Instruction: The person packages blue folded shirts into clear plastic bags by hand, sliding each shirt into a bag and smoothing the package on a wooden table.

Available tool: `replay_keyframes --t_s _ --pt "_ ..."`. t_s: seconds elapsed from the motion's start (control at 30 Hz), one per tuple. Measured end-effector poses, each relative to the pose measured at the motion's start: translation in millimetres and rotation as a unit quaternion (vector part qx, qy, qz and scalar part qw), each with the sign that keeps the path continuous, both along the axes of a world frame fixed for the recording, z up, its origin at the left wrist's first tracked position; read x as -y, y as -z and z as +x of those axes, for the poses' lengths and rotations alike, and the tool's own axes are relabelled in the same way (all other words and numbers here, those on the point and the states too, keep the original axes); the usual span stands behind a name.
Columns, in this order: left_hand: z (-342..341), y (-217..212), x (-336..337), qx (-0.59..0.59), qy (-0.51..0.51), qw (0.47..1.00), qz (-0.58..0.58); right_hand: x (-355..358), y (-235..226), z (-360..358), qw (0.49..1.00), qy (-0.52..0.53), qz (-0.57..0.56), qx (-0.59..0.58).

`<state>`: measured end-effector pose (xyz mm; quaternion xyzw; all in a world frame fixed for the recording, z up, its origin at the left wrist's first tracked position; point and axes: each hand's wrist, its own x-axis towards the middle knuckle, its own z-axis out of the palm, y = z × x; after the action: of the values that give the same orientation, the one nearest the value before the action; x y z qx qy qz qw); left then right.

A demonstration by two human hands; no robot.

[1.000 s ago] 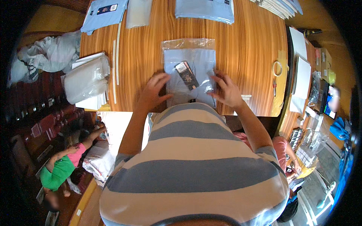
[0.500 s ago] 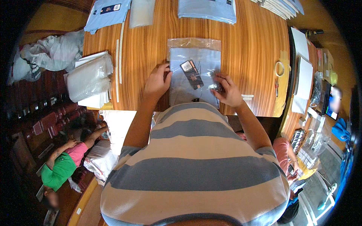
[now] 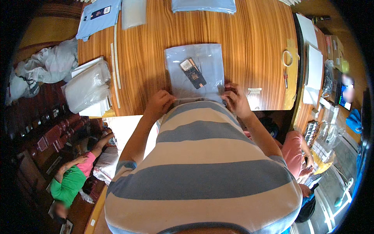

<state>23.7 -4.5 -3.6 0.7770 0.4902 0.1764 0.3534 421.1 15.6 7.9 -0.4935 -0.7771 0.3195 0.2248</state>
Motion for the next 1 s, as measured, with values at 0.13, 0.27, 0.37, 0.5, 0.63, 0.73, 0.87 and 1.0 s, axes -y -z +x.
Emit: replay_keyframes --t_s 0.13,0.27,0.37,0.5,0.63,0.73,0.87,1.0 --pt "3 -15 25 0.076 -0.006 0.985 -0.156 40 -2 0 0.993 0.048 -0.104 -0.043" --pt "5 -37 7 0.045 0.014 0.967 -0.25 43 -10 -4 0.949 0.099 -0.294 -0.061" --pt "38 -62 -35 -0.052 0.078 0.984 -0.152 38 8 -8 0.923 0.173 -0.314 -0.139" --pt "111 -44 -57 -0.064 0.07 0.994 0.048 0 0 -36 0.849 0.32 -0.264 -0.328" --pt "136 -33 -73 -0.044 0.047 0.997 0.038 -18 17 -38 0.834 0.311 -0.326 -0.32" --pt "142 -44 -76 0.034 0.008 0.996 0.079 -38 30 -74 0.871 0.26 -0.291 -0.299" --pt "162 -54 -59 0.051 0.102 0.971 0.212 -66 35 -113 0.92 0.277 -0.257 -0.101" --pt "142 -94 -40 -0.065 0.157 0.981 0.094 -56 31 -114 0.904 0.27 -0.278 -0.183"
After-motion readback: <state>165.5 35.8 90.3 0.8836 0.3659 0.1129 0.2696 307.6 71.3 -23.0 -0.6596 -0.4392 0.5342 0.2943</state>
